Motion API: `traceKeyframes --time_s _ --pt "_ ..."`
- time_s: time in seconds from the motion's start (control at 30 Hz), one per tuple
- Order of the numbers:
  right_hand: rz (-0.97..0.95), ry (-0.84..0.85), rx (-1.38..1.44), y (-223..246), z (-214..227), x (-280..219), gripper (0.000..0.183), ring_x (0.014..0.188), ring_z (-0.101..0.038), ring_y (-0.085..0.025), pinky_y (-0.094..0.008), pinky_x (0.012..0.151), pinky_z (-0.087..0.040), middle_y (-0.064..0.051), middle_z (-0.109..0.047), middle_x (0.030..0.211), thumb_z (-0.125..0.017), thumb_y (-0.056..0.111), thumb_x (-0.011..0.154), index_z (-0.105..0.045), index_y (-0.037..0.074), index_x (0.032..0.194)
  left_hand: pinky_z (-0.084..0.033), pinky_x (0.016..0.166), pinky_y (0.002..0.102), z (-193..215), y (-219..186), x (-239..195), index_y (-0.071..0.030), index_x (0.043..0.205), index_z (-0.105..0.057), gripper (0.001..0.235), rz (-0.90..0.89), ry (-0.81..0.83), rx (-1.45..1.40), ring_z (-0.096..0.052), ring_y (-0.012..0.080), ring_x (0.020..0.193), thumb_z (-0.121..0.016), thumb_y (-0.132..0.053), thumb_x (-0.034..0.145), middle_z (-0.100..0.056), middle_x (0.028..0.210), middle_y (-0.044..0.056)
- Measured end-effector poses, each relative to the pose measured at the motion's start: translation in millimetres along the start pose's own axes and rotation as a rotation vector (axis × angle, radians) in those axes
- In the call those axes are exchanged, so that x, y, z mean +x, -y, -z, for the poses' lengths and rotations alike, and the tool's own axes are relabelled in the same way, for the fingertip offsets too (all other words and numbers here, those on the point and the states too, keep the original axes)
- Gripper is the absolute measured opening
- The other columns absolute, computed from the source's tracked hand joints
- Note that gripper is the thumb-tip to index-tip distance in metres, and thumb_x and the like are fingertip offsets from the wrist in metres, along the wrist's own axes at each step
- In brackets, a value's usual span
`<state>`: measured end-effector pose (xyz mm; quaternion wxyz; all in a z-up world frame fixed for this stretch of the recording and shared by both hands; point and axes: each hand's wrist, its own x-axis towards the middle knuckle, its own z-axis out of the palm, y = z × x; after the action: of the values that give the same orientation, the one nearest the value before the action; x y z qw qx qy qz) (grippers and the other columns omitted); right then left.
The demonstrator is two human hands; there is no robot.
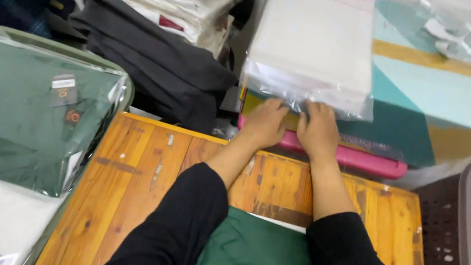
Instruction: Folding a green shirt and placing it into a clear plastic packaging bag
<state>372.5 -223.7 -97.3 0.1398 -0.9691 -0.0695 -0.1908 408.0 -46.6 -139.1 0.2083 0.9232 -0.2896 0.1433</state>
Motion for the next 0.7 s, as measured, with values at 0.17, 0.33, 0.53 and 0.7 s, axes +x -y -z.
traceKeyframes --time_s 0.17,0.33,0.53,0.7 --pt "0.049 -0.184 0.071 20.6 33.5 -2.9 0.064 0.131 -0.052 -0.047 -0.052 0.112 -0.042 -0.028 -0.054 0.143 -0.061 0.003 0.091 -0.048 0.0 0.154 -0.039 0.116 0.049 76.6 -39.8 -12.2 0.004 0.141 -0.058 0.057 -0.071 -0.198 -0.004 -0.047 0.0414 0.142 -0.066 -0.007 0.086 -0.042 0.157 0.028" --pt "0.125 -0.265 0.123 21.0 33.3 -2.2 0.064 0.135 -0.045 -0.055 -0.056 0.117 -0.032 -0.039 -0.047 0.144 -0.06 -0.004 0.09 -0.034 -0.013 0.148 -0.025 0.122 0.052 75.6 -39.2 -5.6 0.003 0.138 -0.061 0.047 -0.012 -0.04 0.144 -0.041 0.0366 0.148 -0.058 -0.02 0.097 -0.041 0.159 0.025" --pt "-0.057 -0.152 -0.146 -2.4 34.8 -0.5 0.052 0.113 -0.06 -0.036 -0.044 0.092 -0.052 -0.012 -0.059 0.143 -0.066 0.017 0.088 -0.059 0.014 0.14 -0.062 0.083 0.047 85.7 -40.3 18.3 -0.011 0.159 -0.039 0.077 0.075 0.044 0.277 -0.068 0.0395 0.114 -0.065 -0.013 0.087 -0.04 0.162 0.018" --pt "-0.13 -0.169 -0.221 -6.6 31.7 -4.3 0.055 0.107 -0.061 -0.034 -0.044 0.081 -0.059 -0.013 -0.06 0.121 -0.071 0.018 0.085 -0.061 0.014 0.14 -0.062 0.067 0.05 67.3 -20.5 18.0 -0.02 0.161 -0.028 0.082 0.116 -0.005 0.243 -0.076 0.0373 0.088 -0.061 -0.003 0.088 -0.052 0.146 0.015"
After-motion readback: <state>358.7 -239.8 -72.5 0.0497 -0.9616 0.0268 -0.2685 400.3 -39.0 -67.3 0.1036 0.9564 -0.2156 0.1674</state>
